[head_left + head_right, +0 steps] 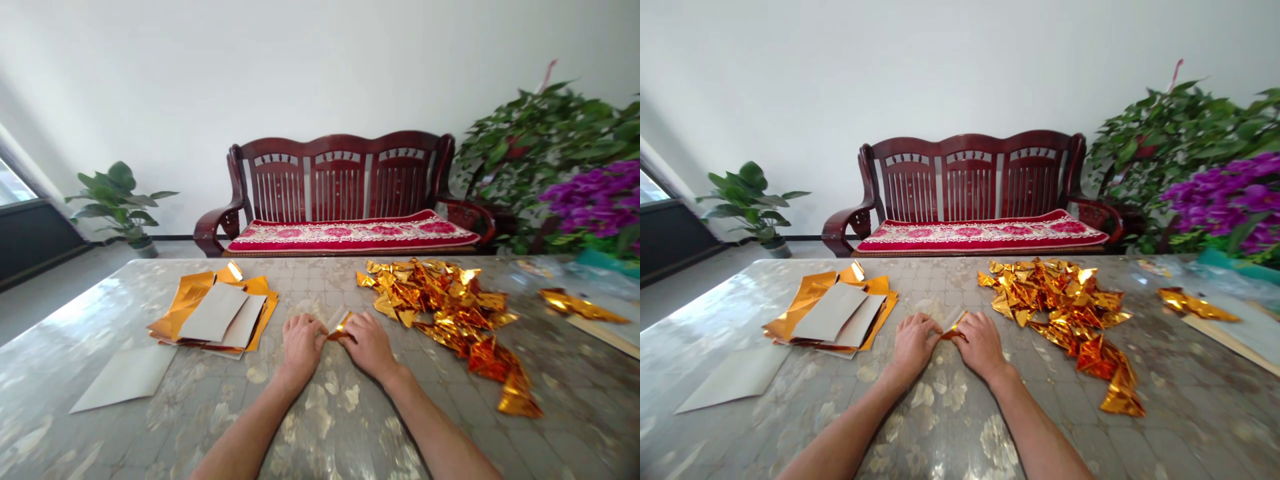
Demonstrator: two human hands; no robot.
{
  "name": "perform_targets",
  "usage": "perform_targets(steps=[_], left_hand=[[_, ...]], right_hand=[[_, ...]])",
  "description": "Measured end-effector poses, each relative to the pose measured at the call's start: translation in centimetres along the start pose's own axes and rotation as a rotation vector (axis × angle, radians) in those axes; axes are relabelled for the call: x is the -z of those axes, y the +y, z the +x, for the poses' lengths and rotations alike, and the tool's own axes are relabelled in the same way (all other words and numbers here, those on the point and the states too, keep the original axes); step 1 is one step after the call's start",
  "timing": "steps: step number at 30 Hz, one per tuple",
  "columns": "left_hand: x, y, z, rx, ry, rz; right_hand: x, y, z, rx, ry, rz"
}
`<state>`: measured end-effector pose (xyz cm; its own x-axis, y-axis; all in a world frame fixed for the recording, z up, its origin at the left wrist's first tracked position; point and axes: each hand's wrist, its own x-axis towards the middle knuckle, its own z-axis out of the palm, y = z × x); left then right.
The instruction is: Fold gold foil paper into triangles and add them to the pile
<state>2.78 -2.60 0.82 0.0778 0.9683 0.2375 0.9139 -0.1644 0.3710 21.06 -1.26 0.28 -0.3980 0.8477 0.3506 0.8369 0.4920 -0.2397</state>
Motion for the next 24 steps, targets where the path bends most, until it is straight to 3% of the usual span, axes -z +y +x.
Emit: perform_targets(steps=[4, 14, 24], left_hand=[[0.5, -0.6, 0.4, -0.060, -0.042, 0.000], [0.5, -1.6, -0.1, -0.041, -0.101, -0.055], [1.0, -1.5, 0.5, -0.001, -0.130, -0.037]], right_hand=[[0.4, -0.2, -0.1, 0.102, -0.033, -0.024], [-1.5, 0.2, 0.6, -0.062, -0.014, 0.086], [-1.7, -0.2, 0.8, -0.100, -0.009, 0.013]])
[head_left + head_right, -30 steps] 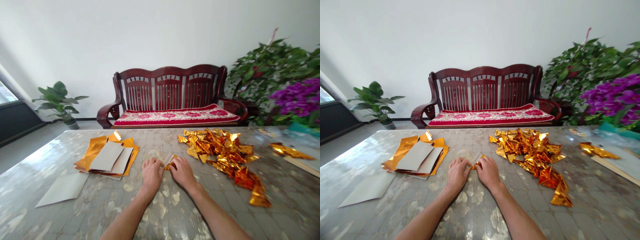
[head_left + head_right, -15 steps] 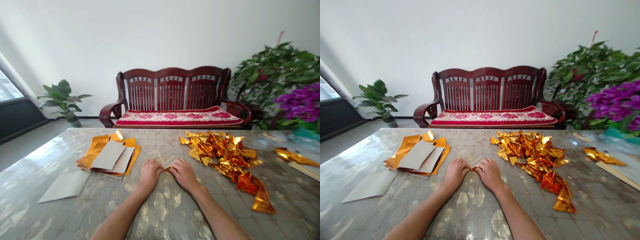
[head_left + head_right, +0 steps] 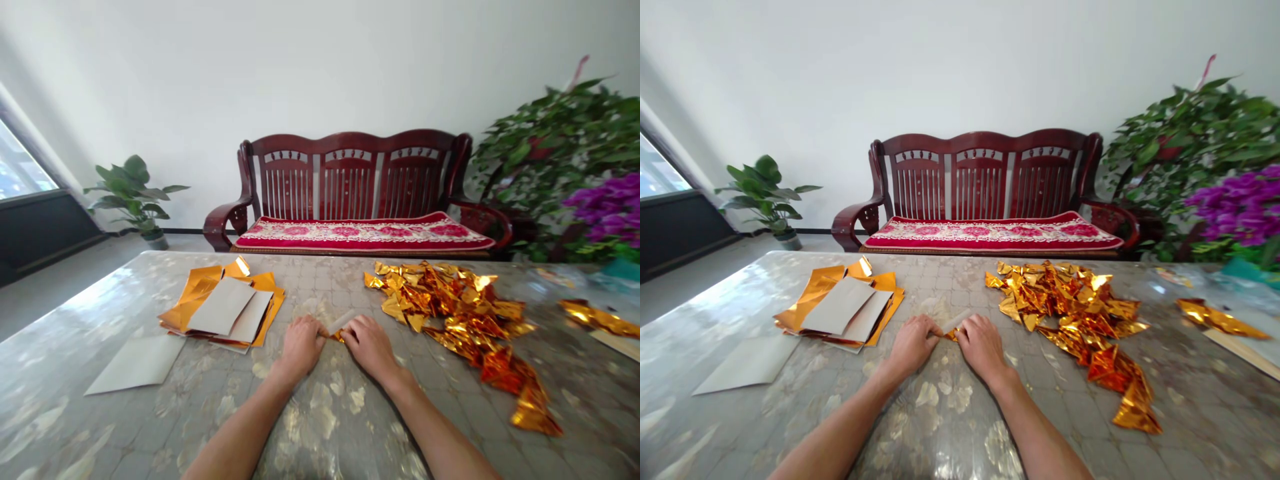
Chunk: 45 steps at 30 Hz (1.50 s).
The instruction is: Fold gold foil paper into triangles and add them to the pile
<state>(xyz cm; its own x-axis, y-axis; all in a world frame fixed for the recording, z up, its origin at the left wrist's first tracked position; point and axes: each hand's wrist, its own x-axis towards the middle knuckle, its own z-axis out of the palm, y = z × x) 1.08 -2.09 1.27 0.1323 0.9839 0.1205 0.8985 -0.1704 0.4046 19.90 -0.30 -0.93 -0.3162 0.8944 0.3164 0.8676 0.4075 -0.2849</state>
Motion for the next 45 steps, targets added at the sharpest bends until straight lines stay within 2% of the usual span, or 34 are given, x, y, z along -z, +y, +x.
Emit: perform_targets(steps=[7, 20, 28, 35, 45], left_hand=[[0.3, 0.5, 0.0, 0.024, -0.023, 0.007], [0.7, 0.5, 0.4, 0.046, -0.078, 0.044], [0.1, 1.2, 0.3, 0.127, -0.036, 0.091], [-0.2, 1.7, 0.1, 0.144, 0.020, 0.159], [-0.4, 1.8, 0.5, 0.187, 0.038, 0.166]], right_hand=[[0.4, -0.3, 0.2, -0.035, -0.041, -0.001], [-0.3, 0.1, 0.2, -0.054, -0.003, 0.027], [-0.3, -0.1, 0.3, -0.060, 0.009, 0.022], [-0.2, -0.1, 0.3, -0.069, 0.014, 0.029], [-0.3, -0.1, 0.3, -0.079, 0.026, 0.054]])
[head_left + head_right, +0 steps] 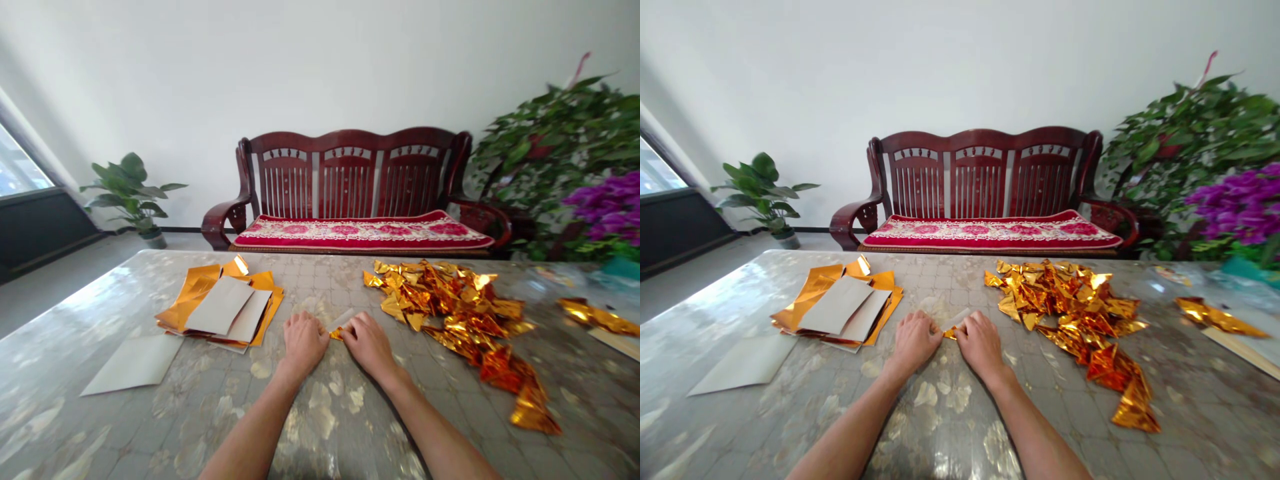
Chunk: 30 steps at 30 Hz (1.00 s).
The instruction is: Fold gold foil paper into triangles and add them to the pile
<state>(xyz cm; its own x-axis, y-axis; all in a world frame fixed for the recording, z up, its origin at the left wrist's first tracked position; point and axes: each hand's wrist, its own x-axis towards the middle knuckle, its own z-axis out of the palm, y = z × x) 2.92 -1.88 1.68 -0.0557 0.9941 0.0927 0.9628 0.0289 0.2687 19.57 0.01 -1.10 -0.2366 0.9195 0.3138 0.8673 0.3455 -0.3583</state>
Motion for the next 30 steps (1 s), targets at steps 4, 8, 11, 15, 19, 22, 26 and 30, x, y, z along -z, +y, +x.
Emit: perform_targets(steps=[4, 8, 11, 15, 19, 22, 26, 30], left_hand=[[-0.1, -0.1, 0.0, 0.026, 0.008, -0.013], [-0.6, -0.3, -0.2, 0.016, 0.046, -0.017], [-0.8, -0.5, -0.4, 0.009, 0.061, -0.003], [-0.4, -0.3, -0.6, 0.013, 0.057, -0.035], [-0.2, -0.1, -0.8, -0.134, 0.123, -0.075], [-0.7, -0.1, -1.0, -0.342, 0.069, -0.054], [-1.3, -0.6, -1.3, -0.504, -0.036, 0.008], [-1.0, -0.9, -1.8, -0.571, -0.055, 0.082]], right_hand=[[0.1, 0.1, 0.0, -0.018, 0.005, 0.030], [0.2, 0.0, 0.0, -0.011, 0.007, 0.053], [0.2, 0.0, 0.0, 0.013, -0.003, 0.046], [0.4, -0.1, -0.2, 0.044, -0.008, 0.024], [0.7, -0.3, -0.4, 0.053, -0.020, -0.016], [1.0, -0.5, -0.5, 0.056, -0.028, -0.054], [1.1, -0.5, -0.6, 0.079, -0.032, -0.092], [1.3, -0.4, -0.7, 0.112, -0.042, -0.131]])
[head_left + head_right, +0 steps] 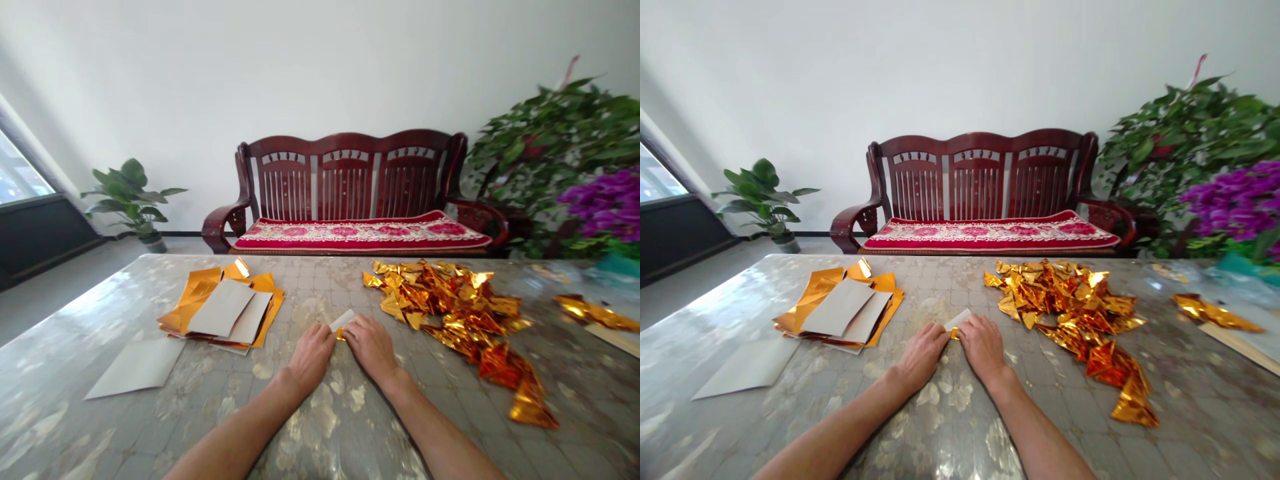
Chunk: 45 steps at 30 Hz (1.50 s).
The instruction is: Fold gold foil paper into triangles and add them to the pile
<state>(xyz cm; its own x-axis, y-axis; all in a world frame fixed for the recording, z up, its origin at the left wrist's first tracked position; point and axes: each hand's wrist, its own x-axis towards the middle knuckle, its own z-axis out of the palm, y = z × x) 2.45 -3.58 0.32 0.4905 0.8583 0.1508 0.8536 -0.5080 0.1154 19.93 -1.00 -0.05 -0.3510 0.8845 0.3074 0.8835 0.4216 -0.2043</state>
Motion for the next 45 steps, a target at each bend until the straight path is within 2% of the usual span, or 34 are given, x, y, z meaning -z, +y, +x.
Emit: perform_targets(steps=[5, 9, 12, 18, 22, 28, 35, 39, 45], left_hand=[[0.6, 0.7, -0.6, -0.055, -0.003, 0.039], [0.4, 0.8, -0.5, -0.065, 0.056, -0.052], [0.1, 0.5, 0.1, -0.095, 0.055, -0.125], [-0.1, 0.2, 1.2, -0.004, 0.024, -0.171], [-0.5, 0.8, 1.2, -0.017, 0.012, -0.235], [-0.8, 1.7, 0.9, -0.019, 0.070, -0.199], [-0.7, 1.2, 1.3, -0.158, 0.075, -0.103], [-1.2, 1.2, 1.4, -0.149, 0.064, -0.076], [-1.1, 1.9, 1.2, -0.122, 0.048, -0.032]], right_hand=[[0.5, 0.0, -0.5, 0.054, 0.011, 0.005], [0.6, 0.0, -0.9, 0.056, 0.012, 0.073], [0.6, 0.1, -0.9, 0.045, 0.018, 0.123], [0.3, 0.9, -0.4, -0.014, 0.015, 0.211], [0.1, 1.5, 0.0, -0.069, 0.005, 0.242], [-0.4, 1.8, 0.3, -0.116, 0.038, 0.224], [-0.6, 1.8, 0.4, -0.158, 0.062, 0.204], [-0.3, 1.6, 0.5, -0.238, 0.085, 0.067], [0.4, 1.2, 0.7, -0.282, 0.015, -0.053]])
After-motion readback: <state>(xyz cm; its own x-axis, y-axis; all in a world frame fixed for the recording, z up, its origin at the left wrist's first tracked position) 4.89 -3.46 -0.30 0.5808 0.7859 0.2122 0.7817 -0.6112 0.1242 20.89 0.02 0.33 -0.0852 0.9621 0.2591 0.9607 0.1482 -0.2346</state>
